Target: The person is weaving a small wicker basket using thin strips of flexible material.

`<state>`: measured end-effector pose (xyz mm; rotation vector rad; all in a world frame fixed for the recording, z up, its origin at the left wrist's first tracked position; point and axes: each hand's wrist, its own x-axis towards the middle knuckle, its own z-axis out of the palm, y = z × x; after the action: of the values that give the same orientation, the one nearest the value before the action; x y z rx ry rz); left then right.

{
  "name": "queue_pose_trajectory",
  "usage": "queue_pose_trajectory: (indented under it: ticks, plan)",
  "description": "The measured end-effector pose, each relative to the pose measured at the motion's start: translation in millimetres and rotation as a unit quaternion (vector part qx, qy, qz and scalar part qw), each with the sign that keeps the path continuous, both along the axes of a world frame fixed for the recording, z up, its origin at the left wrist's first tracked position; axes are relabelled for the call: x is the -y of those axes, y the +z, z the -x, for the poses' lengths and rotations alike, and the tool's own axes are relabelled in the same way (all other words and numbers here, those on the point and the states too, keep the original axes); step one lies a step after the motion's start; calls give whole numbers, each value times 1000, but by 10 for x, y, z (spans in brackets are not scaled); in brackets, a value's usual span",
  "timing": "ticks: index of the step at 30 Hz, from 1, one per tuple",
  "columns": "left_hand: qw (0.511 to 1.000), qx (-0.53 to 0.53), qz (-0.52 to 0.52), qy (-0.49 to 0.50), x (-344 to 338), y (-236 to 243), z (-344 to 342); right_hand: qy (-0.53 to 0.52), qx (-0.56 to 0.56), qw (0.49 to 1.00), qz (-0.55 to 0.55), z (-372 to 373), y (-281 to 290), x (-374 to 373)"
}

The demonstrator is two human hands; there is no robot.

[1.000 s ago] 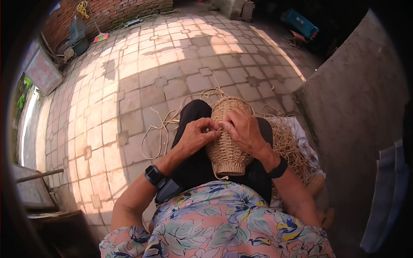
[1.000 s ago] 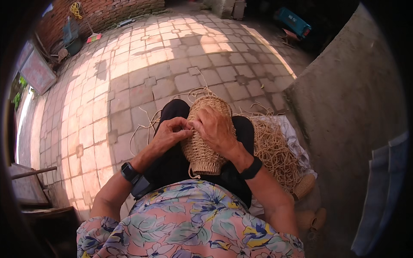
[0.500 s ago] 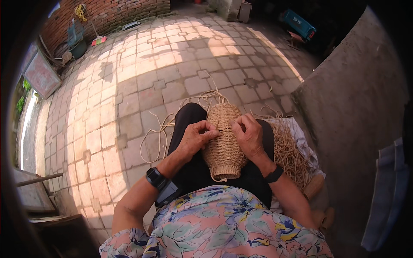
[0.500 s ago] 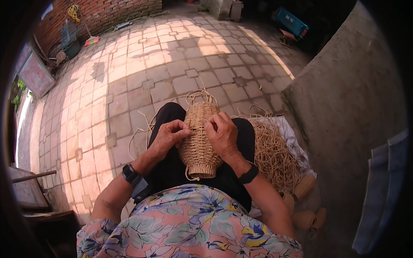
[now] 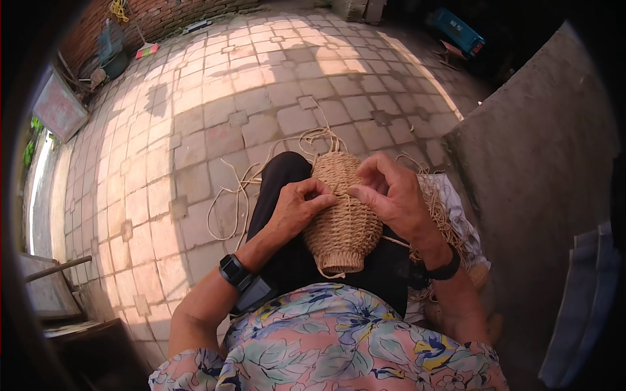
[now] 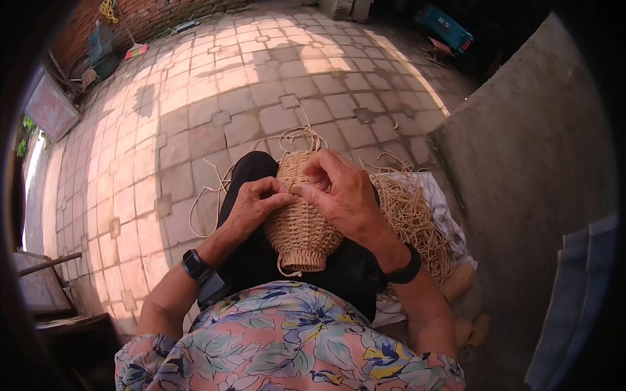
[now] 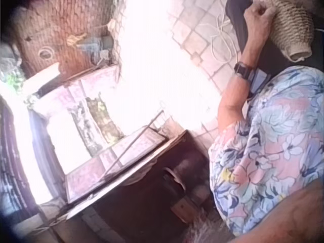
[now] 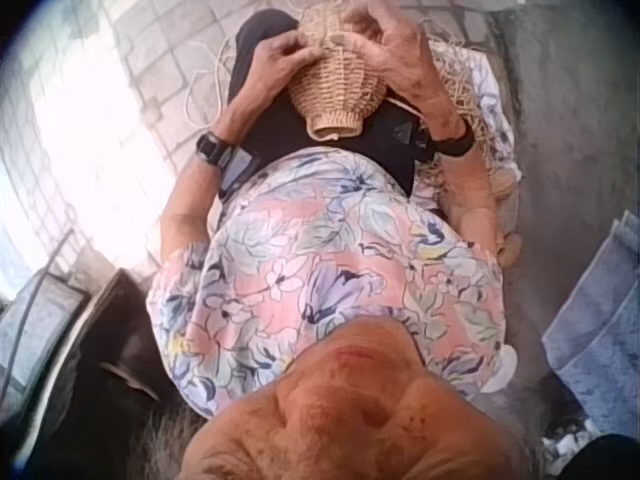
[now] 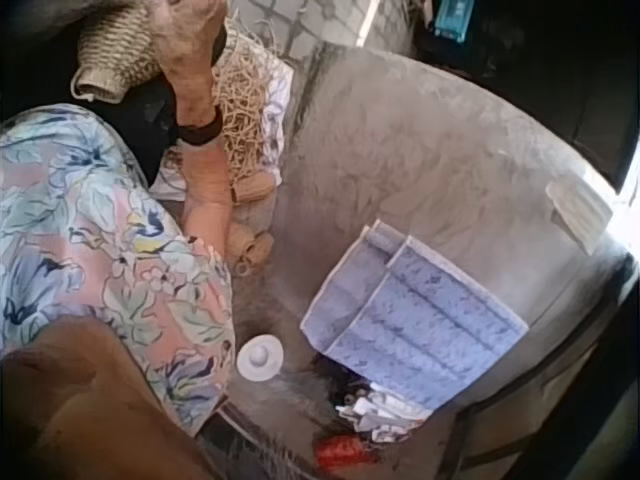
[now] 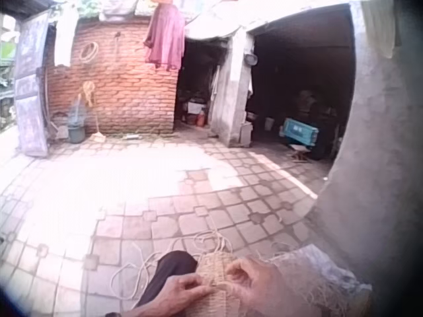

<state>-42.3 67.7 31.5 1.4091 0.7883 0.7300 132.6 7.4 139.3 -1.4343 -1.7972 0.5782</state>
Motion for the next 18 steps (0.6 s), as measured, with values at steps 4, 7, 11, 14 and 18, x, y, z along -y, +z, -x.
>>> queue_pose_trajectory:
  ticks: [4, 7, 11, 14, 18]
  plan:
    - [999, -25, -37, 7, 4, -20, -1, 72, 43, 996, 27, -50, -406, -302]
    - [998, -26, -64, 9, 14, -36, -5, 83, 80, 992, 51, -79, -517, -352]
    - [995, -24, -87, 30, 53, -56, -13, 63, 8, 993, 96, -58, -583, -348]
    - [995, -14, -92, 34, 60, -90, -25, 63, 10, 990, 123, -42, -491, -331]
    - [995, -23, -90, 26, 79, -37, -27, 58, 55, 986, 148, -159, -513, -321]
